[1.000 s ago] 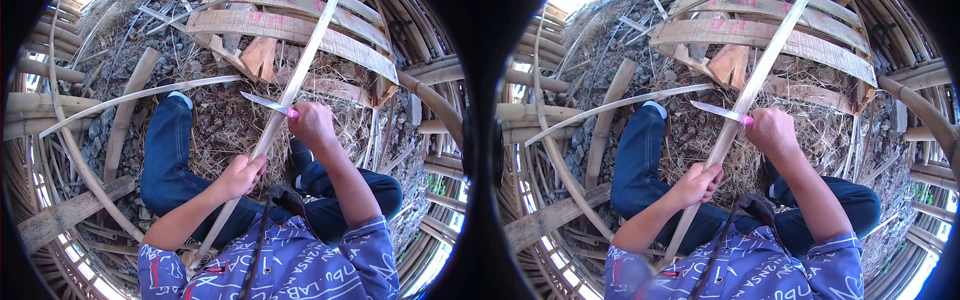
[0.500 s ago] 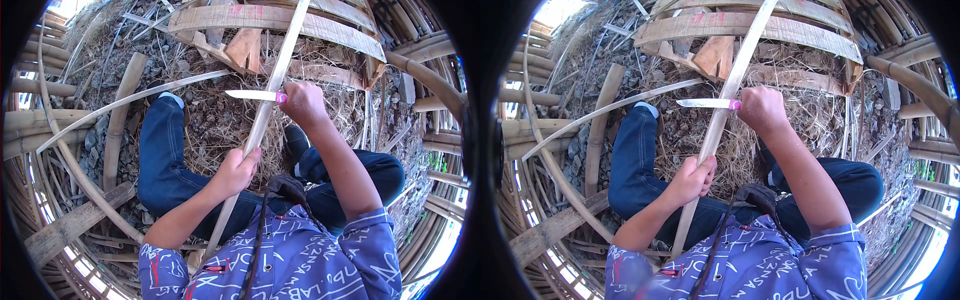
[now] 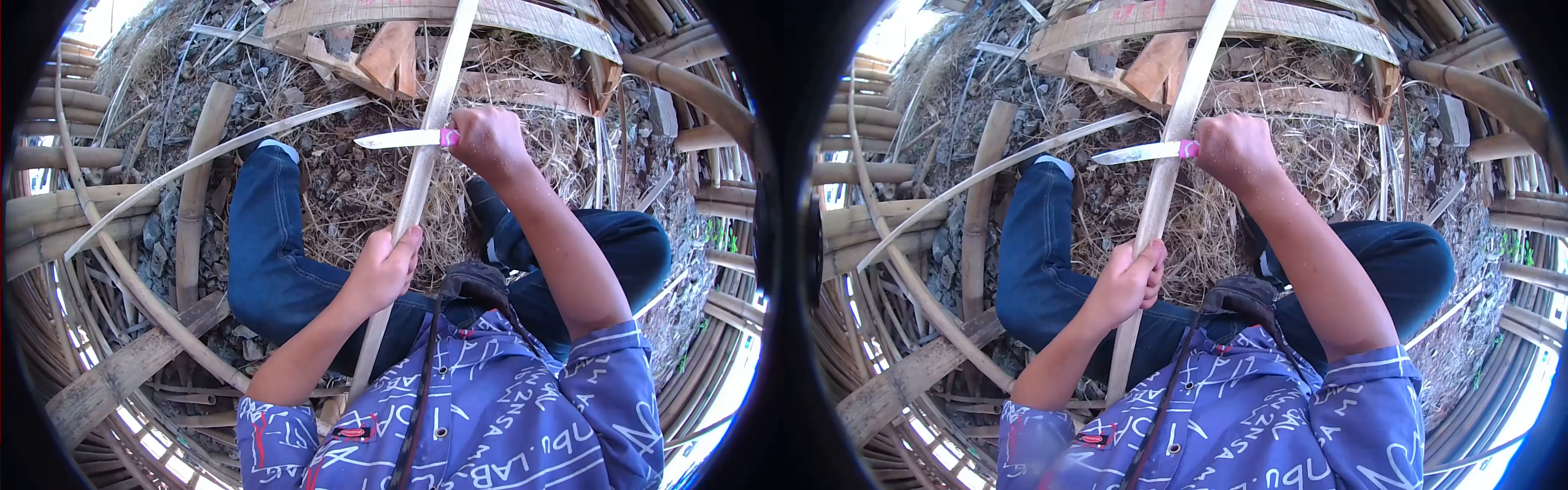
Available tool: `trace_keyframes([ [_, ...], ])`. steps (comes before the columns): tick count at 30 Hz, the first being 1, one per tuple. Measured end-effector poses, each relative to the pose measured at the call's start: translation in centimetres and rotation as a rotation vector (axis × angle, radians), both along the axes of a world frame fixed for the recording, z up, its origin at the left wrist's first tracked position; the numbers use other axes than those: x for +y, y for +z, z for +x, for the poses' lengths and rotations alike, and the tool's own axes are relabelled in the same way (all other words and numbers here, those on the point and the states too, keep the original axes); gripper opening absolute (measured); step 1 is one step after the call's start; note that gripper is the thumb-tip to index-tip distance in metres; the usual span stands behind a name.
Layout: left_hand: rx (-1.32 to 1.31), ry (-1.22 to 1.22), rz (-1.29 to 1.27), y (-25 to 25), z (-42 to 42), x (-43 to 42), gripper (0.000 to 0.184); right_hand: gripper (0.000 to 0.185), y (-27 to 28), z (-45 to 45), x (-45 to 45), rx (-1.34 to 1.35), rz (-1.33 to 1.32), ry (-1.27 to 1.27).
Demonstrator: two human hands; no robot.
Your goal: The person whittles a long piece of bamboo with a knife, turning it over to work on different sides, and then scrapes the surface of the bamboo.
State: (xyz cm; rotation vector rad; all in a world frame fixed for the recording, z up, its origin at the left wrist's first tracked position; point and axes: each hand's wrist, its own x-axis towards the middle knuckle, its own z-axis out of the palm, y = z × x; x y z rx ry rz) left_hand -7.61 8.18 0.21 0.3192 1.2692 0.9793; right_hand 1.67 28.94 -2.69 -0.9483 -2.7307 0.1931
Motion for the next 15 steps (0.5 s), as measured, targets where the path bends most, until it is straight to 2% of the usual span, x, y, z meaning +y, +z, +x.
trace_keyframes([
  [15,0.058,0.034,-0.011,0.2,1.4,-1.2,0.030,0.024,-0.6,1.1,0.5,0.026,0.019,-0.018],
])
